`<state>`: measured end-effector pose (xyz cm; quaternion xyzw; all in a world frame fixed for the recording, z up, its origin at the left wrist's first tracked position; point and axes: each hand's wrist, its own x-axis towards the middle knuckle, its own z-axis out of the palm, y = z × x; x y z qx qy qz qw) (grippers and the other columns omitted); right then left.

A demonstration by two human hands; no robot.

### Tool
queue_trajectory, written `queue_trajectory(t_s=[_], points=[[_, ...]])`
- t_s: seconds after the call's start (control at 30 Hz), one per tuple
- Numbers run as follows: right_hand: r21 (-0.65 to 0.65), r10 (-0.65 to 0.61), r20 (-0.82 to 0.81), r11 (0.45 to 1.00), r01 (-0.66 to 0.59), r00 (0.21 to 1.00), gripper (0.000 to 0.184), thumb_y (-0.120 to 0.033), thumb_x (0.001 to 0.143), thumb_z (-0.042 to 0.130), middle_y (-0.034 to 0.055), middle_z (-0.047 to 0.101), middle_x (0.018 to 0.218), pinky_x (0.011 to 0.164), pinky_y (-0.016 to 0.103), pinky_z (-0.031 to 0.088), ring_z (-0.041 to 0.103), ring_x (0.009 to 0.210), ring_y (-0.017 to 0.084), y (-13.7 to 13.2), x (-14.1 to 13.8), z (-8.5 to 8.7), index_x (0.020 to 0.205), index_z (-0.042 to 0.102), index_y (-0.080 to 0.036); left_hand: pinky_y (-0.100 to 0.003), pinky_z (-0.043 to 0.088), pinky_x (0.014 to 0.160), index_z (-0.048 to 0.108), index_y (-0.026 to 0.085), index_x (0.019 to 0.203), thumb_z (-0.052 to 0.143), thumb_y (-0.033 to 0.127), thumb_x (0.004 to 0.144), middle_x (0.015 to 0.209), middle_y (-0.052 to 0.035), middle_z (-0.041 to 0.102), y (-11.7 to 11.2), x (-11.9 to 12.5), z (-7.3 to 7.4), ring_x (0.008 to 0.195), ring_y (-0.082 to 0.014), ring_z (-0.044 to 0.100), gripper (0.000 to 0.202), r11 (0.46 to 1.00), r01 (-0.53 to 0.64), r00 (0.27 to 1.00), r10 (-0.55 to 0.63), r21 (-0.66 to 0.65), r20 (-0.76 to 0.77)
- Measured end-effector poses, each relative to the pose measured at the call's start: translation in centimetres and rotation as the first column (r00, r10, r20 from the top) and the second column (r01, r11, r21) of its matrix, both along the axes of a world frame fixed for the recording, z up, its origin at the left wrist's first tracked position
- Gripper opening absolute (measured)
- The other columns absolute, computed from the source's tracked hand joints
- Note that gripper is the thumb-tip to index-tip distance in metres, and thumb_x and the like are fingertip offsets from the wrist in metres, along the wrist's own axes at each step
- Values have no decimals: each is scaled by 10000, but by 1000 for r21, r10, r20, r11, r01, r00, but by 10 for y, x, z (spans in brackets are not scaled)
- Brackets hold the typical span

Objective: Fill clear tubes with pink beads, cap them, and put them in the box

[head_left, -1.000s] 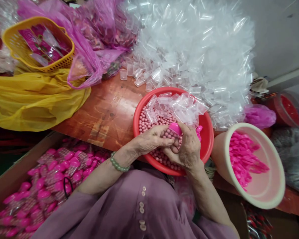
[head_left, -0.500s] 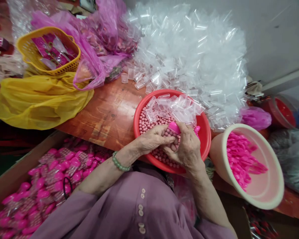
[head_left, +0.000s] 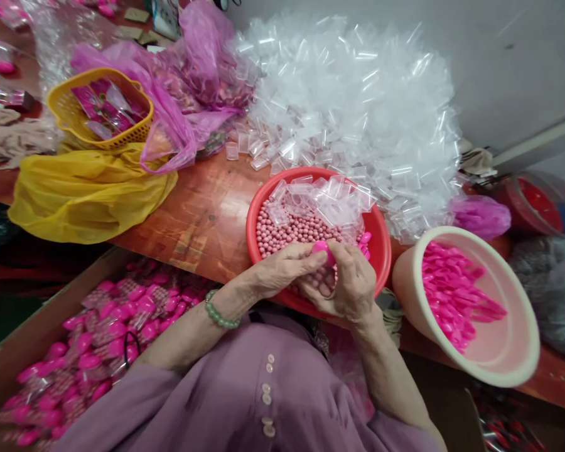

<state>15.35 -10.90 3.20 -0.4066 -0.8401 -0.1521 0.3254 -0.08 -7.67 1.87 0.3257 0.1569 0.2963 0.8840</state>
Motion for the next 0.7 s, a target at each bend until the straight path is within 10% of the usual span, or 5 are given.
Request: queue_trajectory(t_s=[0.17, 0.37, 0.6, 0.7], points=[[-71, 166, -26, 983, -167, 986, 654, -352, 858, 612, 175, 703, 959, 705, 407, 560, 684, 894, 279, -15, -16, -5, 1393, 367, -66, -354, 582, 746, 709, 117, 932, 498, 586, 889, 842, -93, 747, -26, -13, -1, 769, -214, 702, 516, 979, -202, 934, 204, 38, -293], [-132, 277, -21, 952, -277, 961, 577, -254, 874, 557, 167, 692, 918, 703, 415, 532, 650, 861, 276, -23, -47, -12, 1368, 379, -16, -386, 434, 1110, 718, 182, 1136, 479, 279, 862, 1208, -43, 725, -52, -41, -7, 1168, -222, 630, 376, 703, -284, 571, 671, 652, -474], [-672, 345, 28, 701, -238, 938, 329, -311, 933, 576, 144, 644, 1118, 811, 365, 533, 626, 957, 234, 16, -49, 30, 1209, 537, -137, -276, 500, 509, 567, 127, 1302, 397, 513, 932, 632, -5, 658, -62, -113, -13, 496, -148, 571, 561, 827, -479, 535, 540, 292, -650], [-671, 67, 91, 742, 12, 994, 240, -342, 974, 509, 132, 659, 1045, 783, 370, 505, 639, 876, 236, 55, -40, 34, 1098, 570, -146, -295, 515, 604, 584, 135, 1285, 402, 525, 917, 691, -34, 679, -73, -169, -30, 621, -190, 635, 567, 794, -323, 144, 579, 515, -802]])
